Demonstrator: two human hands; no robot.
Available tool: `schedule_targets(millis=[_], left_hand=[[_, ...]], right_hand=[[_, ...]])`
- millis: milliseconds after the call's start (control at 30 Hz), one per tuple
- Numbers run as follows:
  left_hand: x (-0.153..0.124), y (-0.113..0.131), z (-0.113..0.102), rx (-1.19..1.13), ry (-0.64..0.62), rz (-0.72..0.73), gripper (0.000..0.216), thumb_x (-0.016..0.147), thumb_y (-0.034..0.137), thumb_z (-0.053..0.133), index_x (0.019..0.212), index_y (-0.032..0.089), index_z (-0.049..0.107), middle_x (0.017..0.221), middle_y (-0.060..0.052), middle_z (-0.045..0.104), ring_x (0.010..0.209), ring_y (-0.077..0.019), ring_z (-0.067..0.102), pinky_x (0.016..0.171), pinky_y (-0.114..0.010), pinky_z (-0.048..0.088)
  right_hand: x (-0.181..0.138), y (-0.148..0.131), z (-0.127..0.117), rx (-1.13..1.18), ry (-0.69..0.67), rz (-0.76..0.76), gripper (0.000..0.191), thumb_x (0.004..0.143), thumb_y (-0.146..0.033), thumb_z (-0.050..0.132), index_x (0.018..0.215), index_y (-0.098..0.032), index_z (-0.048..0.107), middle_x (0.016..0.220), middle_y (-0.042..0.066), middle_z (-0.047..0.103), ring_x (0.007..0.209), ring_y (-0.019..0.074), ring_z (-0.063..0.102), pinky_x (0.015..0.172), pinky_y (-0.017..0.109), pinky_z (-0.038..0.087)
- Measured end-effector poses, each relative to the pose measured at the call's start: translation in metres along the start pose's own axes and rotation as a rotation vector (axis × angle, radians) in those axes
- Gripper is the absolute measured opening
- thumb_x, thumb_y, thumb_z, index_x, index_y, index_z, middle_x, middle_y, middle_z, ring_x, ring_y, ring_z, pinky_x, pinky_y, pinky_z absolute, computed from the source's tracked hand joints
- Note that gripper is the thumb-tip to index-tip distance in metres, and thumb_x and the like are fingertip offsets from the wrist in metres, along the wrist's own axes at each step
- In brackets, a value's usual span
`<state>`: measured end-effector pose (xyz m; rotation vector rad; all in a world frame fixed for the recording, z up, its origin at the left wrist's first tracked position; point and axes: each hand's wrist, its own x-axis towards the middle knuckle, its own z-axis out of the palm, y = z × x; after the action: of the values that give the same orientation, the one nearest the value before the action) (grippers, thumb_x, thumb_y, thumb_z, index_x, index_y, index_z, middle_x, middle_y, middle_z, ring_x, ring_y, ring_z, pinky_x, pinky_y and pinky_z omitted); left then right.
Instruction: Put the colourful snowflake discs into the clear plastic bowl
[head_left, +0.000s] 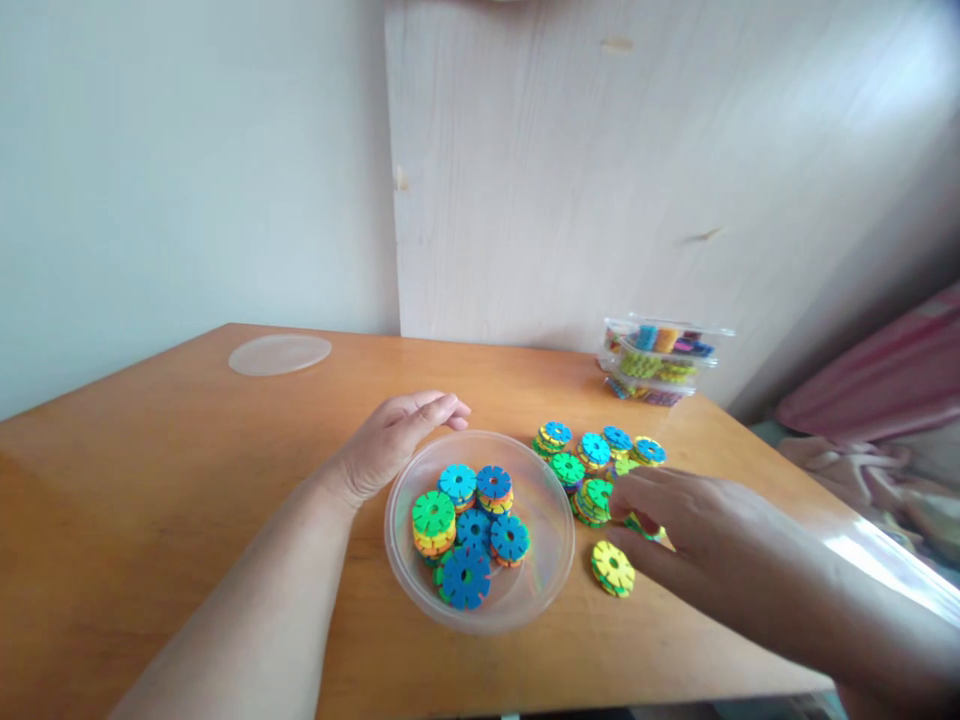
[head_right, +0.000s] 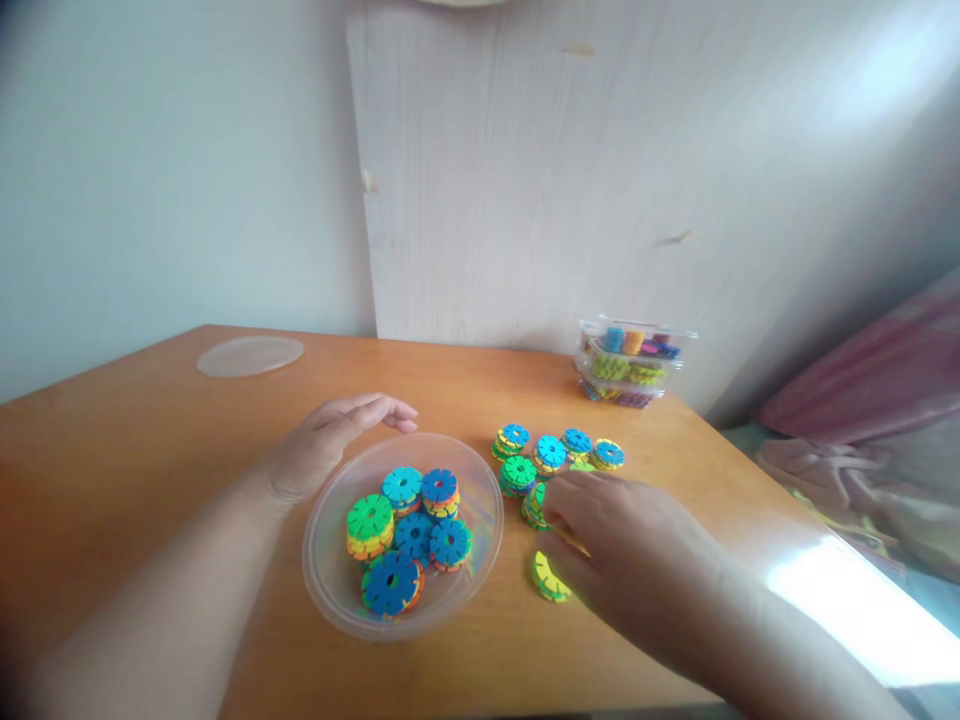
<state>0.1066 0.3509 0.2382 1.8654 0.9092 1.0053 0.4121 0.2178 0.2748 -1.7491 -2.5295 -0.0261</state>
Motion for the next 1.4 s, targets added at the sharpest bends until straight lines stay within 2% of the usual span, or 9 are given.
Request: schedule_targets(millis=[67,133,200,433,667,900,967,1133,1400], left_hand=[[0.000,-0.001,0.000,0.002,0.002,-0.013,0.047,0.096,0.059,0.049,0.103,0.021,0.075,0.104,-0.004,0.077,0.109,-0.0238,0.066,0.106,-0.040,0.043],[0.000,0.000,0.000,0.011,0.001,-0.031,0.047,0.095,0.060,0.049,0.103,0.021,0.075,0.104,-0.004,0.077,0.108,-0.0242,0.067,0.105,-0.040,0.044],[0.000,0.001,0.000,0.023,0.000,-0.042,0.049,0.095,0.061,0.048,0.103,0.021,0.075,0.104,-0.004,0.077,0.108,-0.0247,0.067,0.106,-0.041,0.044],[-0.001,0.004,-0.001,0.056,0.018,-0.025,0.049,0.095,0.061,0.048,0.102,0.021,0.074,0.104,-0.005,0.077,0.109,-0.0251,0.066,0.108,-0.043,0.043],[-0.001,-0.001,-0.002,0.018,-0.003,-0.013,0.047,0.097,0.058,0.047,0.104,0.021,0.074,0.106,-0.005,0.077,0.110,-0.0250,0.066,0.108,-0.043,0.043],[-0.002,0.001,-0.001,0.012,-0.002,-0.001,0.046,0.097,0.058,0.047,0.104,0.020,0.074,0.105,-0.005,0.077,0.110,-0.0242,0.066,0.108,-0.041,0.042],[-0.002,0.001,-0.001,0.008,-0.008,-0.002,0.046,0.097,0.057,0.047,0.104,0.021,0.074,0.105,-0.005,0.077,0.110,-0.0242,0.066,0.108,-0.042,0.042],[-0.001,0.000,0.000,-0.004,0.001,-0.005,0.046,0.097,0.057,0.049,0.103,0.020,0.074,0.105,-0.005,0.077,0.109,-0.0245,0.066,0.107,-0.041,0.043],[-0.002,0.001,0.000,-0.019,0.000,-0.008,0.047,0.096,0.059,0.049,0.103,0.020,0.074,0.105,-0.005,0.077,0.110,-0.0251,0.066,0.107,-0.042,0.043]], right_hand=[[-0.013,0.007,0.014,0.031,-0.060,0.057,0.011,0.093,-0.033,0.060,0.097,-0.026,0.068,0.094,0.004,0.071,0.081,0.0220,0.066,0.069,0.034,0.044],[-0.021,0.009,0.028,0.071,-0.107,0.107,0.024,0.090,-0.034,0.063,0.113,-0.029,0.068,0.108,0.005,0.072,0.093,0.0262,0.069,0.077,0.039,0.047],[-0.023,0.008,0.039,0.096,-0.148,0.152,0.032,0.087,-0.032,0.065,0.120,-0.030,0.067,0.114,0.006,0.072,0.099,0.0291,0.069,0.081,0.042,0.048],[-0.019,0.001,0.040,0.169,-0.199,0.227,0.028,0.084,-0.026,0.066,0.112,-0.024,0.069,0.108,0.008,0.072,0.092,0.0264,0.070,0.079,0.038,0.048],[-0.021,0.005,0.052,0.204,-0.078,0.174,0.027,0.091,-0.034,0.063,0.116,-0.024,0.068,0.104,0.008,0.073,0.090,0.0268,0.070,0.074,0.037,0.047],[-0.014,0.005,0.054,0.134,-0.095,0.174,0.021,0.093,-0.033,0.058,0.104,-0.023,0.072,0.093,0.008,0.075,0.086,0.0273,0.070,0.070,0.036,0.046],[-0.015,0.003,0.051,0.117,-0.118,0.187,0.023,0.093,-0.035,0.057,0.106,-0.024,0.072,0.097,0.009,0.076,0.089,0.0291,0.071,0.072,0.039,0.047],[-0.016,-0.001,0.046,0.125,-0.100,0.169,0.040,0.091,-0.035,0.061,0.130,-0.029,0.063,0.122,0.009,0.072,0.099,0.0306,0.071,0.079,0.042,0.049],[-0.014,0.000,0.053,0.093,-0.095,0.148,0.026,0.090,-0.030,0.059,0.114,-0.025,0.069,0.108,0.008,0.074,0.092,0.0291,0.072,0.074,0.039,0.049]])
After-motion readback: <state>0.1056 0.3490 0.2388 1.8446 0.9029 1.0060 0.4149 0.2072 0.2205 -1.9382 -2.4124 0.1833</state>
